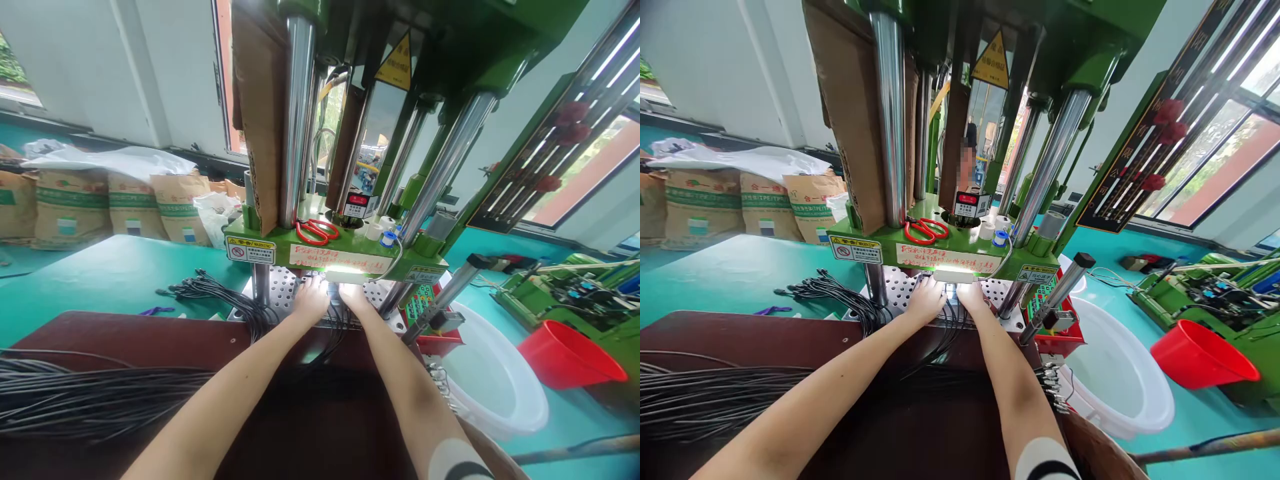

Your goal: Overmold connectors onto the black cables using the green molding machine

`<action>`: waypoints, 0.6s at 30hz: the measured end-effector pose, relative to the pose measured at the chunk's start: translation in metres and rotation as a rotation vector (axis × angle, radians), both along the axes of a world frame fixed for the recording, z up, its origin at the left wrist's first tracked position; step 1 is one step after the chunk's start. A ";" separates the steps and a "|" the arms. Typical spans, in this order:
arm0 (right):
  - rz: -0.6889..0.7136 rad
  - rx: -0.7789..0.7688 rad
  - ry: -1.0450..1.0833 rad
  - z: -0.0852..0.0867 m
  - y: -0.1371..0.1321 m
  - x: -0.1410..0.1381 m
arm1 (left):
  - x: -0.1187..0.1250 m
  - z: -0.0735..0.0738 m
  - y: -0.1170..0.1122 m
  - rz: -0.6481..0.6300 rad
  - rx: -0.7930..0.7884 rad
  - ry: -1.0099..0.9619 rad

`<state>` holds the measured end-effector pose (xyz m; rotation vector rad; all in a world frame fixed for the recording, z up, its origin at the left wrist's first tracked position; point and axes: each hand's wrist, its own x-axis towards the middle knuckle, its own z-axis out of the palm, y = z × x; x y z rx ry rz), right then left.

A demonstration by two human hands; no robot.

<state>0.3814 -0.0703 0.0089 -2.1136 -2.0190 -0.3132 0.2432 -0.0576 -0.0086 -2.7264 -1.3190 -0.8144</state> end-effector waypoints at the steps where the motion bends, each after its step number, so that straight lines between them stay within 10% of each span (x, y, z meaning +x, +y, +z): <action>1: 0.022 -0.017 0.005 -0.001 -0.003 0.001 | -0.005 0.000 0.001 -0.028 0.006 0.007; 8: 0.126 -0.125 0.024 -0.004 -0.018 0.005 | -0.014 0.002 0.031 -0.306 -0.103 0.122; 18: 0.067 -0.178 0.082 -0.001 -0.002 0.005 | -0.001 -0.009 0.062 -0.291 -0.234 0.130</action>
